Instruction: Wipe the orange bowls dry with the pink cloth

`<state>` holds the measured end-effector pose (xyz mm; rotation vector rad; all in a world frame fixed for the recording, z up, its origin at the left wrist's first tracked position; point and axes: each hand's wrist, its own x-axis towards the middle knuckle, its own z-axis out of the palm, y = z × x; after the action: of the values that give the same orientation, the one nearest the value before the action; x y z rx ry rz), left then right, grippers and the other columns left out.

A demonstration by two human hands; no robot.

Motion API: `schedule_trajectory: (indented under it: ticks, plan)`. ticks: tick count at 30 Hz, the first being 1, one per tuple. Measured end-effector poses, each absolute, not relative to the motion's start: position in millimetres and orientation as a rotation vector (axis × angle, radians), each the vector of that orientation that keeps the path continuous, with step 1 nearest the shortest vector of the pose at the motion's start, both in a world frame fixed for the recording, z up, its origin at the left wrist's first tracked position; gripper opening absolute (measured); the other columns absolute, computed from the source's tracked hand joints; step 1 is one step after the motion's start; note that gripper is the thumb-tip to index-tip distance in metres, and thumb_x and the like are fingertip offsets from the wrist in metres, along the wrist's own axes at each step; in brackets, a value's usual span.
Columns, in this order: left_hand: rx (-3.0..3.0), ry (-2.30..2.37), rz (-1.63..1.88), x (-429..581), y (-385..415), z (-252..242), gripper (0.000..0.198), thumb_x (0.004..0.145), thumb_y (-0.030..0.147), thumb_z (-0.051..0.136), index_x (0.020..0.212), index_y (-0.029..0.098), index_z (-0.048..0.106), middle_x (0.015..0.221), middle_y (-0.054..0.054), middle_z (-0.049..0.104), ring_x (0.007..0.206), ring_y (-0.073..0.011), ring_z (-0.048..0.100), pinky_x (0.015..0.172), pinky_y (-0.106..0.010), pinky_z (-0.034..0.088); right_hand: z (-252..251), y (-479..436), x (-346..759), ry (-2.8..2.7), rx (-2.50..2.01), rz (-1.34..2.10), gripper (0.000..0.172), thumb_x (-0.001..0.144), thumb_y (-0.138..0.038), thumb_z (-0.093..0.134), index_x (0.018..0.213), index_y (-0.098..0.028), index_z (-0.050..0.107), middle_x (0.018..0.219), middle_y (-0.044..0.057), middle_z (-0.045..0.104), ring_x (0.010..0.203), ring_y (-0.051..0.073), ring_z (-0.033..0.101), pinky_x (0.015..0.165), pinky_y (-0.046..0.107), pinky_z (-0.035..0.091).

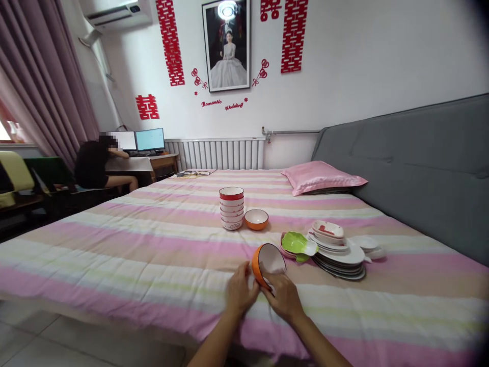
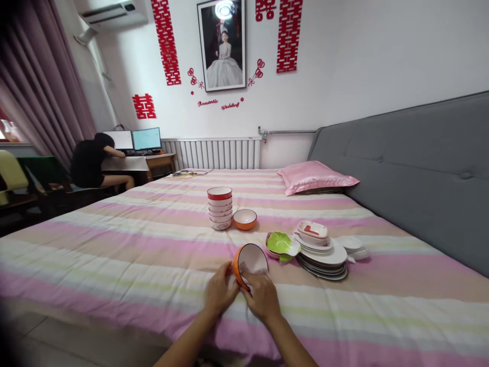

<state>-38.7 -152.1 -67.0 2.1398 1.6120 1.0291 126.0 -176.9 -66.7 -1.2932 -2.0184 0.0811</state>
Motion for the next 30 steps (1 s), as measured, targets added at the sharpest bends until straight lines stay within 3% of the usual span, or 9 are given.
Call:
schedule_trajectory:
  ticks: [17,30]
  plan:
    - [2.138,1.645,0.984,-37,-160,-59,0.041,0.074,0.025,0.057,0.114,0.019,0.052,0.108,-0.009,0.064,0.101,-0.0238,0.061,0.089,-0.033,0.046,-79,-174,123,-1.971,-1.207,-0.021,0.033,0.089,-0.028,0.052,0.118,-0.018,0.063,0.099,0.011,0.073,0.086,0.024,0.069,0.079,0.037,0.052]
    - [2.036,1.520,0.980,-40,-158,-60,0.052,0.073,0.031,0.058,0.123,0.020,0.053,0.121,-0.009,0.063,0.111,-0.0265,0.057,0.099,-0.038,0.042,-84,-172,123,-2.001,-1.228,-0.052,0.035,0.093,-0.036,0.046,0.121,-0.020,0.062,0.096,0.011,0.074,0.080,0.024,0.068,0.074,0.036,0.052]
